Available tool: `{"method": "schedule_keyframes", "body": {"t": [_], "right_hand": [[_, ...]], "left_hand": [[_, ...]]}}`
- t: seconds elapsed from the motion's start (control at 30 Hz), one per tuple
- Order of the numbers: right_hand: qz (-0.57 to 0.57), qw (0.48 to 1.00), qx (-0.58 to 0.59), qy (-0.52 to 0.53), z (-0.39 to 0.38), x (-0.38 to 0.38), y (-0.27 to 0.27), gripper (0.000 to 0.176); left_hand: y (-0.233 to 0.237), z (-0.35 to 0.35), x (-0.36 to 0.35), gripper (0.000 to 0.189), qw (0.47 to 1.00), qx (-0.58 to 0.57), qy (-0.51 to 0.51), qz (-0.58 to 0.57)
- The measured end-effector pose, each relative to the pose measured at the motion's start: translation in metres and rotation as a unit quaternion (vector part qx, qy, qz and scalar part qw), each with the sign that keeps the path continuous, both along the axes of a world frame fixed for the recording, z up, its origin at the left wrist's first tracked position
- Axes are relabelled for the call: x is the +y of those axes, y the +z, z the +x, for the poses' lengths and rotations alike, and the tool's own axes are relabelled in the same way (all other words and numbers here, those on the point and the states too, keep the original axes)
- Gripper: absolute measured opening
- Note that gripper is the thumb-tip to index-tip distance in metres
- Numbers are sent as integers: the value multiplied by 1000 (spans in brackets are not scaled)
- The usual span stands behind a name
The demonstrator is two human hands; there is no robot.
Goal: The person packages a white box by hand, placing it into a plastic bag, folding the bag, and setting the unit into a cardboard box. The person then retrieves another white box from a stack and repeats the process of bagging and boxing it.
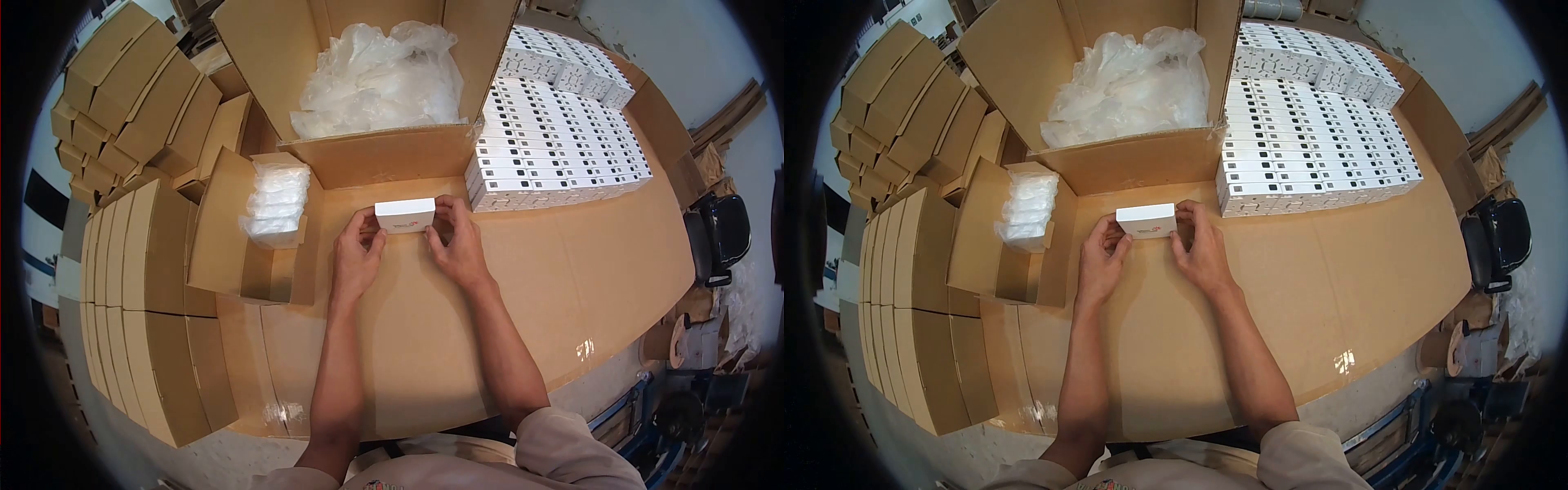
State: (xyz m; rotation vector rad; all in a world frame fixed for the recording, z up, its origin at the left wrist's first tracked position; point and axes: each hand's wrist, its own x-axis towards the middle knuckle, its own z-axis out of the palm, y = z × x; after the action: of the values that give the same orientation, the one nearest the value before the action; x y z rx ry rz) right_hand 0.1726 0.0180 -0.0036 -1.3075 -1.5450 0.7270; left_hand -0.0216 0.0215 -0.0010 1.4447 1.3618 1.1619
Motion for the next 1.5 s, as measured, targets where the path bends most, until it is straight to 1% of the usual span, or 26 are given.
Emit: {"method": "schedule_keyframes", "body": {"t": [0.07,0.17,0.27,0.37,0.47,0.57,0.6,0.67,0.73,0.8,0.83,0.87,0.9,1.0,1.1,1.2,1.3,1.4,1.47,1.5], "right_hand": [[4,1000,-7,-3,-1,-1,1,46],[-9,1000,-8,8,3,1,-2,52],[-15,999,31,16,5,-1,2,60],[-35,999,30,18,8,-1,3,65],[-25,1000,14,14,9,1,-5,64],[-25,999,25,21,11,1,-6,62],[-23,999,26,20,10,2,-6,62],[-23,999,27,20,10,2,-6,60],[-19,999,30,20,10,2,-6,59],[-18,999,30,24,10,1,-8,57],[-19,999,26,29,11,1,-9,55],[-20,999,21,34,12,2,-10,53],[-17,999,22,32,13,2,-10,54],[-14,999,33,25,12,3,-9,56],[-16,999,37,25,12,3,-9,56],[-13,999,27,24,13,3,-9,54],[-12,999,20,25,13,1,-6,51],[-9,999,19,27,14,2,-7,53],[-14,999,32,31,14,3,-8,55],[-17,999,34,31,14,3,-7,55]], "left_hand": [[0,-1,0,34,1000,-2,-5,0],[-3,-2,0,44,1000,-5,-9,11],[1,2,-4,53,997,-51,28,59],[9,0,-7,57,994,-54,63,71],[21,-1,-13,48,982,38,133,126],[39,1,-10,37,970,91,136,182],[53,5,-5,33,964,100,145,201],[88,16,21,25,951,116,163,234],[106,17,73,23,912,160,194,324],[120,11,118,24,889,292,179,302],[126,9,136,25,909,333,148,202],[133,9,151,27,917,369,116,98],[134,7,160,28,912,401,82,-8],[124,-1,167,30,931,354,91,11],[115,-10,173,31,945,313,68,63],[107,-15,178,35,951,273,83,119],[105,-18,181,36,958,239,70,142],[113,-18,174,36,968,198,83,131],[101,-26,184,37,986,58,60,146],[104,-27,183,37,987,-13,48,153]]}}
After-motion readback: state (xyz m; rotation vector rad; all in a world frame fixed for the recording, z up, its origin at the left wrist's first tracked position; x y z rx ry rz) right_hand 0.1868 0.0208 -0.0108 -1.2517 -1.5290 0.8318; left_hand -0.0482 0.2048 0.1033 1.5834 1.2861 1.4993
